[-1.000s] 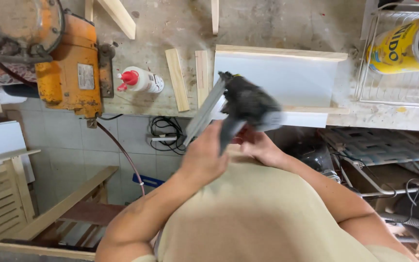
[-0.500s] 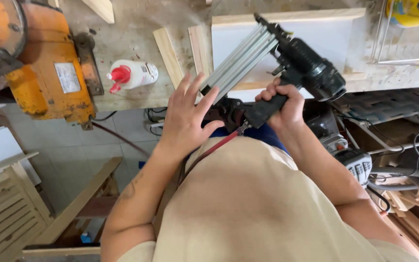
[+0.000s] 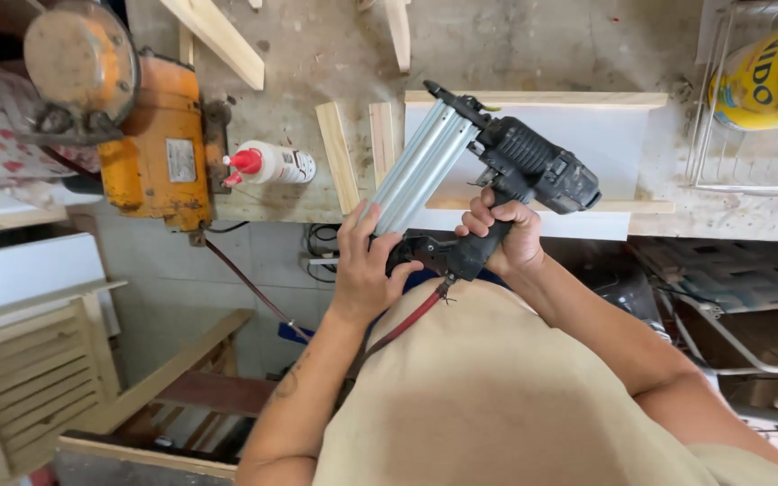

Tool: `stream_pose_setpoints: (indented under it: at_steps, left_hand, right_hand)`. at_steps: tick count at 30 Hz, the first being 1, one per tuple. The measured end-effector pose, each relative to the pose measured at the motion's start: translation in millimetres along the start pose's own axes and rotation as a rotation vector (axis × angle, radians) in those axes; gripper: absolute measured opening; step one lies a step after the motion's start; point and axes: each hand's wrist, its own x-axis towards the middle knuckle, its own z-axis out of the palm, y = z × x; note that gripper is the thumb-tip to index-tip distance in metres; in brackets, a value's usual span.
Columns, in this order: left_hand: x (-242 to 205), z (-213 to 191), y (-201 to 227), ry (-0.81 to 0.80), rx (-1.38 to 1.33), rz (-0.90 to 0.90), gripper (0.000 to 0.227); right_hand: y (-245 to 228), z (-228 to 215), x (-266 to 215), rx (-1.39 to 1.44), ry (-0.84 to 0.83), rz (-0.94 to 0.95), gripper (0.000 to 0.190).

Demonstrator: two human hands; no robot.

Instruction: Assembling a wooden frame by applying wood glue to slats and securing them with a pneumatic nail gun.

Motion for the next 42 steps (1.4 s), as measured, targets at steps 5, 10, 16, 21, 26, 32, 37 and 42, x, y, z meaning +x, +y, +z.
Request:
stream_pose_setpoints:
  at_steps: [5, 10, 16, 21, 26, 32, 37, 42]
  left_hand:
    - [-33, 29, 0, 0.224, 0.199, -0.107, 0.062]
    - [-40, 9, 25, 0.219, 0.205, -0.159, 0.058]
    - [-35, -52, 41, -0.023, 0.003, -0.091, 0.055]
    - [-26, -61, 27, -0.062, 0.089, -0.008, 0.065]
    - [-17, -41, 9, -0.039, -0.109, -0.152, 0.101]
    - [-30, -20, -26, -0.084, -0.696, -0.428, 0.128]
    - [-38, -9, -27, 0.005, -0.873, -0.493, 0.132]
    - [-47, -4, -14, 0.198, -0.893, -0.489, 0.124]
  right_hand:
    - [-8, 4, 0, -0.007, 0.013, -0.003, 0.024]
    - [-20, -6, 0, -0.006, -0.012, 0.024, 0.026]
    - [-41, -7, 3, -0.012, -0.034, 0.034, 0.026]
    - [-45, 1, 6, -0.029, -0.011, 0.1, 0.026]
    - [-45, 11, 2, -0.079, 0.021, 0.124, 0.024]
    - [-26, 16, 5, -0.001, 0.046, 0.269, 0.023]
    - [-19, 17, 10, 0.036, 0.081, 0.325, 0.022]
    - [-15, 14, 19, 0.051, 0.135, 0.344, 0.02]
